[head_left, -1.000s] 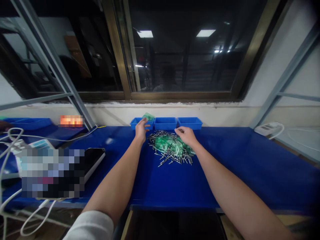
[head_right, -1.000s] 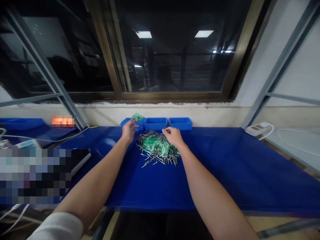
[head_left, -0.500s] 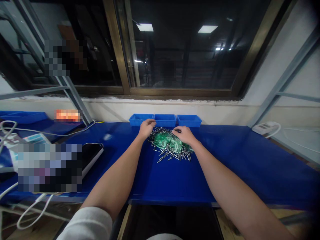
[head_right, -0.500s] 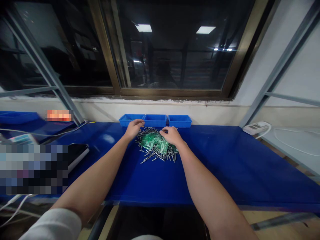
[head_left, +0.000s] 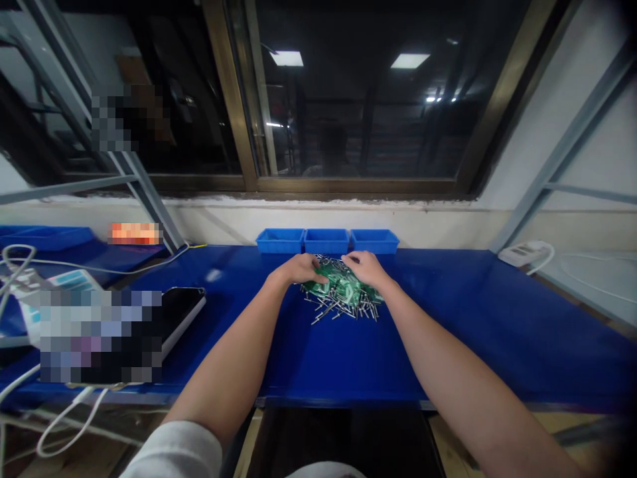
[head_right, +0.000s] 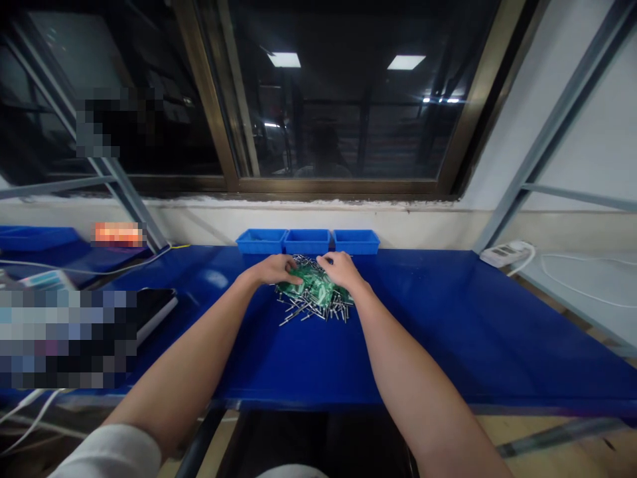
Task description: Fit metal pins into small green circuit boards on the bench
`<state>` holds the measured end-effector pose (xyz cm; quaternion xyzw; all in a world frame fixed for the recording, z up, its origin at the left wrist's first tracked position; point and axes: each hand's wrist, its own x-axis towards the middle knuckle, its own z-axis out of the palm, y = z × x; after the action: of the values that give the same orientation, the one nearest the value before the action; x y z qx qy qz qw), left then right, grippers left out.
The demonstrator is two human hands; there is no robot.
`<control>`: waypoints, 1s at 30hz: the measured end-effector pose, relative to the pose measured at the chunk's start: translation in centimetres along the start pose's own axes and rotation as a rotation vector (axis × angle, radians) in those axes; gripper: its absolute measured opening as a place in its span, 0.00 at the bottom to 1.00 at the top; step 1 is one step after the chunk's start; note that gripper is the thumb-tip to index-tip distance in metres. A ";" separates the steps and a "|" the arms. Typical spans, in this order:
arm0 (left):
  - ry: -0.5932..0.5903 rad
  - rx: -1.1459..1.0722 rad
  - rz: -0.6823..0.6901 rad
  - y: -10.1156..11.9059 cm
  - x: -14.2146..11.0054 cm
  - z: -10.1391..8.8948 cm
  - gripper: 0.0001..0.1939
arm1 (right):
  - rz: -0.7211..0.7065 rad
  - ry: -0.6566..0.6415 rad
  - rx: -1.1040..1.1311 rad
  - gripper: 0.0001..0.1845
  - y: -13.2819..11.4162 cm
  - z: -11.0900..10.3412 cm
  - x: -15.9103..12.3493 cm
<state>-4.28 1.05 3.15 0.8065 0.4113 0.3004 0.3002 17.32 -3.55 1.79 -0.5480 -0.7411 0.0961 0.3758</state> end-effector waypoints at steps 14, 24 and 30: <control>0.043 -0.396 -0.006 2.1 -0.2 0.1 0.11 | -0.110 -0.053 0.229 0.20 -1.9 -0.7 -0.3; 0.252 -0.326 0.173 2.7 0.0 1.7 0.27 | -0.135 0.292 0.288 0.10 -1.6 -0.8 0.2; 0.295 -0.254 0.172 1.9 0.1 2.1 0.30 | -0.116 0.368 0.283 0.18 -1.6 -1.0 0.0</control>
<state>-1.75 -0.24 3.19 0.7417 0.3394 0.4890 0.3092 16.80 -4.48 3.40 -0.4545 -0.6697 0.0758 0.5824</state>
